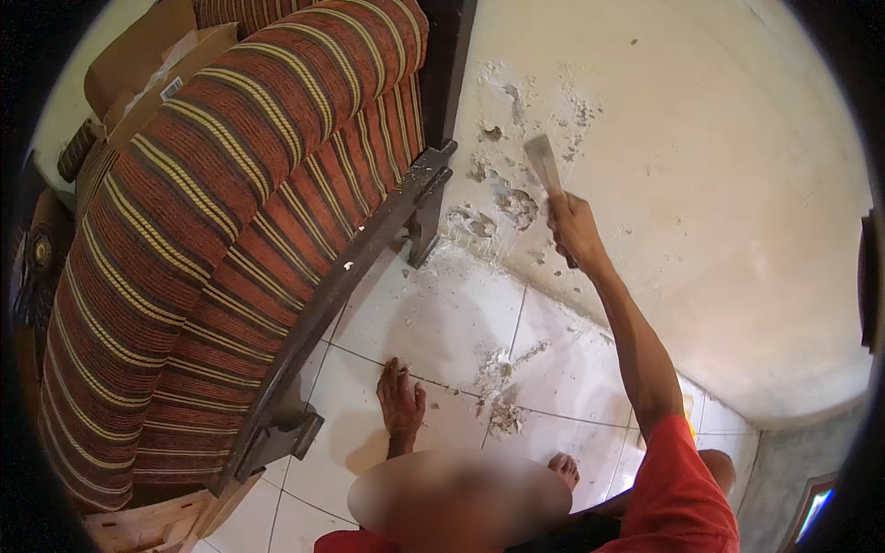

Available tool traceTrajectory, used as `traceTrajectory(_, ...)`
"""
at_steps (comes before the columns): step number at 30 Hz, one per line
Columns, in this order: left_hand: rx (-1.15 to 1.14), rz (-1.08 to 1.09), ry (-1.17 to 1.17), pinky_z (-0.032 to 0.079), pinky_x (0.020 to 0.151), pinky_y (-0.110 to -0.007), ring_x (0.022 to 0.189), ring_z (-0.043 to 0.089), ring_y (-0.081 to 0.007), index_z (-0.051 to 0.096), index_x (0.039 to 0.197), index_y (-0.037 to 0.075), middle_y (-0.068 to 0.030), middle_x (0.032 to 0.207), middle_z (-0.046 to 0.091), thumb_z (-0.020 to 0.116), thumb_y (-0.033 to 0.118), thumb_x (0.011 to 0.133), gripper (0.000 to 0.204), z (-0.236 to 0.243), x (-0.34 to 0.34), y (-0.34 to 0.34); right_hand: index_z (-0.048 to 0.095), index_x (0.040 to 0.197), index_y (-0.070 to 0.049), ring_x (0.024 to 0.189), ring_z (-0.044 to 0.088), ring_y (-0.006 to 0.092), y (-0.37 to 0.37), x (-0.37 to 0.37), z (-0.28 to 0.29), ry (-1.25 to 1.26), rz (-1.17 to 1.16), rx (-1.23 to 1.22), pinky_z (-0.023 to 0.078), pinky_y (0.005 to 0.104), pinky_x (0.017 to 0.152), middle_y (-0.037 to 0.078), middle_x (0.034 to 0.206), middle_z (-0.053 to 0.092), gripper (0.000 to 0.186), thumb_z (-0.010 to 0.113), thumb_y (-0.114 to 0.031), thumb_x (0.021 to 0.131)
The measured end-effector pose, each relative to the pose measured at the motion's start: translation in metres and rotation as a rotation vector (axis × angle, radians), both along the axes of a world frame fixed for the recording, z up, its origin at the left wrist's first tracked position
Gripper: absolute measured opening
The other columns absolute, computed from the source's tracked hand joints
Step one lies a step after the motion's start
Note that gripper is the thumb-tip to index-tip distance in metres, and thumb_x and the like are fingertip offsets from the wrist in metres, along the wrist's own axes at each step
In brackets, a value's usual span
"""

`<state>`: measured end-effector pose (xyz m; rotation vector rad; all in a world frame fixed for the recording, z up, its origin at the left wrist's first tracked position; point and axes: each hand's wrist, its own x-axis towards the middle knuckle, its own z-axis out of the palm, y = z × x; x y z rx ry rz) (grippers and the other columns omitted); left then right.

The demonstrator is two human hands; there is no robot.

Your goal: The person scrapes peeling paint from a wall using a scraper, removes a wall calendar, and applies paint to the wall using a paintbrush.

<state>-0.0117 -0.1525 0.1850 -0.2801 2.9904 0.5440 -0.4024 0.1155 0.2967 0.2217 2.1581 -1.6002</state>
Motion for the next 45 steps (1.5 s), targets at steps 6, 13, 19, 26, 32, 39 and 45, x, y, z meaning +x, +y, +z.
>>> traceTrajectory(6, 0.042, 0.033, -0.038, 0.027, 0.115, -0.051, 0.142, 0.033, -0.0367, 0.050, 0.130, -0.003, -0.0198, 0.152, 0.038, 0.058, 0.018, 0.090, 0.046, 0.005, -0.010, -0.009, 0.048, 0.077, -0.010, 0.039, 0.036, 0.0075, -0.037, -0.044, 0.040, 0.202, 0.006, -0.094, 0.033, 0.0264, 0.035, -0.003, 0.058, 0.042, 0.045, 0.044, -0.045, 0.104)
traceTrajectory(13, 0.022, 0.038, -0.106, 0.026, 0.116, -0.051, 0.142, 0.033, -0.0365, 0.050, 0.131, -0.002, -0.0202, 0.152, 0.038, 0.058, 0.016, 0.090, 0.045, 0.016, -0.015, -0.018, 0.048, 0.075, -0.009, 0.037, 0.041, 0.0134, -0.073, -0.043, 0.000, 0.165, -0.103, -0.067, 0.036, 0.0312, 0.035, 0.001, 0.054, 0.045, 0.046, 0.043, -0.043, 0.104)
traceTrajectory(19, 0.027, 0.024, -0.040, 0.026, 0.114, -0.053, 0.142, 0.033, -0.0366, 0.048, 0.134, -0.002, -0.0194, 0.152, 0.037, 0.054, 0.022, 0.096, 0.046, 0.004, -0.023, -0.022, 0.050, 0.071, -0.003, 0.039, 0.047, 0.0163, -0.114, -0.061, -0.004, 0.142, -0.171, -0.234, 0.040, 0.0352, 0.038, 0.007, 0.052, 0.048, 0.054, 0.039, -0.043, 0.105)
traceTrajectory(26, 0.052, 0.013, -0.006, 0.027, 0.115, -0.052, 0.140, 0.035, -0.0373, 0.053, 0.128, -0.005, -0.0199, 0.149, 0.041, 0.059, 0.016, 0.088, 0.045, 0.004, -0.045, -0.017, 0.049, 0.076, -0.008, 0.041, 0.041, 0.0121, -0.112, -0.103, 0.041, 0.261, -0.163, -0.200, 0.036, 0.0299, 0.039, 0.001, 0.054, 0.043, 0.044, 0.046, -0.042, 0.103)
traceTrajectory(32, 0.032, 0.075, -0.040, 0.028, 0.115, -0.052, 0.140, 0.035, -0.0376, 0.053, 0.127, -0.005, -0.0204, 0.150, 0.040, 0.058, 0.016, 0.088, 0.045, 0.021, -0.021, -0.017, 0.051, 0.076, -0.008, 0.038, 0.043, 0.0116, -0.021, -0.036, 0.078, 0.173, -0.386, -0.363, 0.035, 0.0293, 0.034, 0.003, 0.055, 0.047, 0.052, 0.044, -0.052, 0.103)
traceTrajectory(39, 0.000, 0.010, 0.013, 0.027, 0.115, -0.051, 0.141, 0.036, -0.0362, 0.051, 0.131, -0.003, -0.0198, 0.151, 0.040, 0.055, 0.021, 0.092, 0.046, 0.011, -0.004, -0.008, 0.044, 0.074, -0.011, 0.038, 0.026, 0.0101, 0.012, -0.043, 0.117, 0.057, -0.399, -0.473, 0.026, 0.0263, 0.036, -0.002, 0.055, 0.037, 0.043, 0.042, -0.041, 0.104)
traceTrajectory(45, -0.014, 0.056, -0.048, 0.027, 0.116, -0.050, 0.141, 0.035, -0.0349, 0.051, 0.131, -0.002, -0.0180, 0.151, 0.040, 0.056, 0.020, 0.092, 0.046, -0.002, 0.006, -0.005, 0.051, 0.080, -0.009, 0.039, 0.035, 0.0095, 0.035, 0.067, -0.024, -0.046, -0.243, -0.106, 0.031, 0.0285, 0.035, 0.000, 0.058, 0.045, 0.046, 0.048, -0.049, 0.102)
